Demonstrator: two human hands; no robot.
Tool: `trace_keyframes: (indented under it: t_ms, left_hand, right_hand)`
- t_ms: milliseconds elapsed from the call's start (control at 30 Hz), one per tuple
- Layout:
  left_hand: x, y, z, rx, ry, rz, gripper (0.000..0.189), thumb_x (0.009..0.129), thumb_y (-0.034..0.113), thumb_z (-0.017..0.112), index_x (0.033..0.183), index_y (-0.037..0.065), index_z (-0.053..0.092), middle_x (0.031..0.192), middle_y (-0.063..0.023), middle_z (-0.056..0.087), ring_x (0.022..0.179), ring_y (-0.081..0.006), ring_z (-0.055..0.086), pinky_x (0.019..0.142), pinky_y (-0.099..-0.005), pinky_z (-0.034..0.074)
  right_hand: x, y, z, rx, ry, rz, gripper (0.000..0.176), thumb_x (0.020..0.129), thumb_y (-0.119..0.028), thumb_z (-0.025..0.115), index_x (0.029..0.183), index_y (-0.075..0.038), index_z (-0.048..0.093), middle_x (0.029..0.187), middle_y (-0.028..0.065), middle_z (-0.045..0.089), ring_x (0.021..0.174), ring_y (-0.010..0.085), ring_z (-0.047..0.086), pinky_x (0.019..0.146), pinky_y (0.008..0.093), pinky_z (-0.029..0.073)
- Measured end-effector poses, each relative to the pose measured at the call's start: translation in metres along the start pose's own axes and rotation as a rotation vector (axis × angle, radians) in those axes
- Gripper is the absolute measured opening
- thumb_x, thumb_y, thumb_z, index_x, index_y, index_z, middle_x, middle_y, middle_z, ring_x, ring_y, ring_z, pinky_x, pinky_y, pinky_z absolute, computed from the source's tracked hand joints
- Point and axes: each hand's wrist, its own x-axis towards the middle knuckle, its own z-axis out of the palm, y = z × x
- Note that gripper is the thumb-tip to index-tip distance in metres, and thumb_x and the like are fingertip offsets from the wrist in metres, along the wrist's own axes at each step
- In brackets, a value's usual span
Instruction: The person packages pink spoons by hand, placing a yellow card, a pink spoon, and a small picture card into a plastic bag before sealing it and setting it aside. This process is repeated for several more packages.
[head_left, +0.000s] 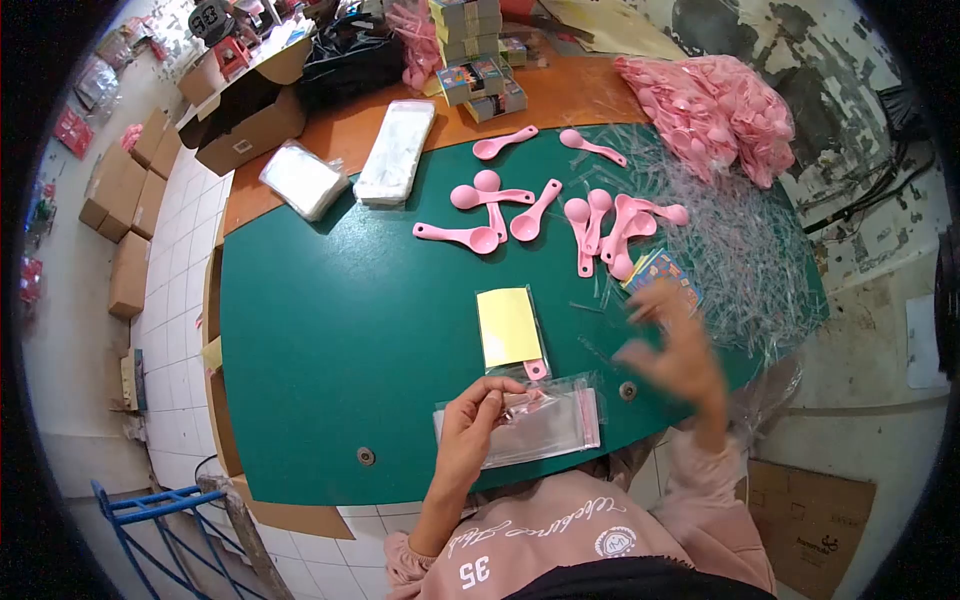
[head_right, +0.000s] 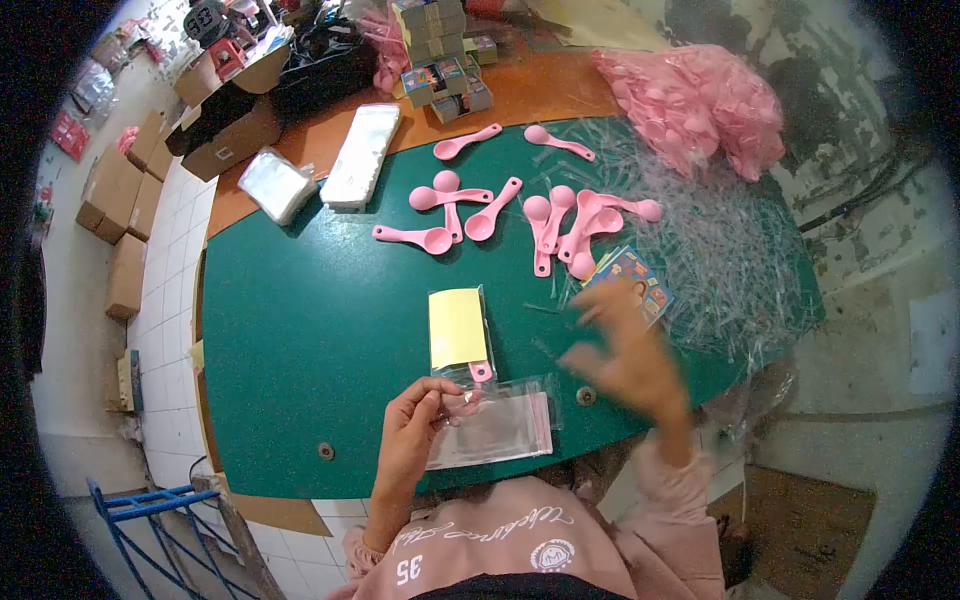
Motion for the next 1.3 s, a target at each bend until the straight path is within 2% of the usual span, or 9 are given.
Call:
trace_keyframes:
  t_ms: [33,133,200,333,400,533,733,800,1300]
  left_hand:
    - [0.000,-0.002,-0.001,0.004,0.003,-0.004,0.021,0.093,0.009,0.039,0.096,0.000,0.058,0.084,-0.0017,0.062,0.070,-0.0021,0.051,0.061,-0.0170,0.039]
    - [-0.003,-0.006,-0.006,0.082,-0.034,0.030,0.021,0.093,0.009,0.037,0.099,0.001,0.056,0.082,-0.0018,0.062,0.077,-0.0046,0.056,0.064,-0.0179,0.041]
    - [-0.008,0.001,-0.008,0.150,-0.101,0.025,0.022,0.094,0.014,0.035,0.098,0.001,0.052,0.091,-0.0129,0.064,0.077,-0.0151,0.062,0.063,-0.0234,0.045]
    - [-0.013,0.011,-0.019,0.063,-0.106,-0.035,0.017,0.093,0.010,0.039,0.099,0.002,0.052,0.088,-0.0108,0.063,0.074,-0.0148,0.062,0.059,-0.0247,0.046]
    - [-0.008,0.003,-0.024,0.515,0.037,0.070,0.015,0.088,0.007,0.049,0.103,0.003,0.052,0.089,-0.0102,0.061,0.078,-0.0143,0.063,0.057,-0.0237,0.048]
    - [-0.003,0.006,-0.013,0.749,-0.037,0.216,0.016,0.078,0.001,0.061,0.093,0.000,0.055,0.087,-0.0050,0.061,0.077,-0.0092,0.058,0.064,-0.0233,0.049]
    - [0.003,0.002,-0.013,0.694,-0.008,0.231,0.013,0.075,0.003,0.066,0.084,0.001,0.057,0.080,-0.0022,0.059,0.079,-0.0081,0.056,0.062,-0.0215,0.048]
    - [0.004,-0.001,-0.018,0.682,0.014,0.209,0.013,0.075,0.003,0.067,0.083,0.001,0.057,0.079,-0.0015,0.059,0.076,-0.0072,0.055,0.060,-0.0205,0.047]
    - [0.007,-0.015,-0.011,0.445,0.275,0.212,0.018,0.080,0.008,0.063,0.090,0.001,0.050,0.080,-0.0032,0.058,0.072,-0.0075,0.056,0.059,-0.0208,0.046]
  right_hand:
    - [-0.004,-0.008,0.029,-0.044,-0.105,-0.173,0.052,0.062,-0.010,0.073,0.108,-0.006,0.048,0.096,0.0107,0.045,0.086,0.0272,0.050,0.077,0.0353,0.043]
    - [-0.014,-0.017,0.081,0.029,-0.094,-0.167,0.045,0.061,-0.004,0.073,0.100,-0.006,0.051,0.093,0.0093,0.044,0.080,0.0231,0.052,0.070,0.0321,0.044]
    - [-0.012,-0.013,0.091,0.019,0.008,-0.221,0.034,0.064,-0.004,0.072,0.094,-0.005,0.055,0.092,0.0099,0.044,0.077,0.0212,0.051,0.069,0.0314,0.045]
    - [-0.012,-0.016,0.083,0.169,-0.021,-0.172,0.017,0.073,-0.004,0.066,0.088,-0.003,0.058,0.091,0.0106,0.044,0.076,0.0214,0.052,0.067,0.0304,0.045]
    - [-0.012,-0.016,0.077,0.257,-0.129,-0.110,0.016,0.074,-0.005,0.066,0.087,-0.002,0.057,0.090,0.0102,0.044,0.078,0.0212,0.052,0.068,0.0302,0.045]
    - [-0.014,-0.015,0.074,0.340,-0.155,-0.107,0.013,0.074,-0.004,0.065,0.085,-0.002,0.057,0.092,0.0101,0.045,0.079,0.0213,0.053,0.071,0.0296,0.045]
    - [-0.017,-0.007,0.078,0.588,-0.203,0.132,0.010,0.079,-0.004,0.059,0.086,0.001,0.054,0.093,0.0100,0.052,0.082,0.0142,0.056,0.070,0.0261,0.049]
    - [-0.012,-0.017,0.077,0.766,-0.261,0.405,0.009,0.084,-0.005,0.056,0.085,0.003,0.052,0.085,0.0091,0.058,0.077,0.0119,0.059,0.065,0.0241,0.050]
    - [-0.006,-0.027,0.088,0.622,-0.109,0.453,0.017,0.081,0.002,0.056,0.095,0.003,0.047,0.075,0.0100,0.061,0.062,0.0118,0.062,0.054,0.0209,0.049]
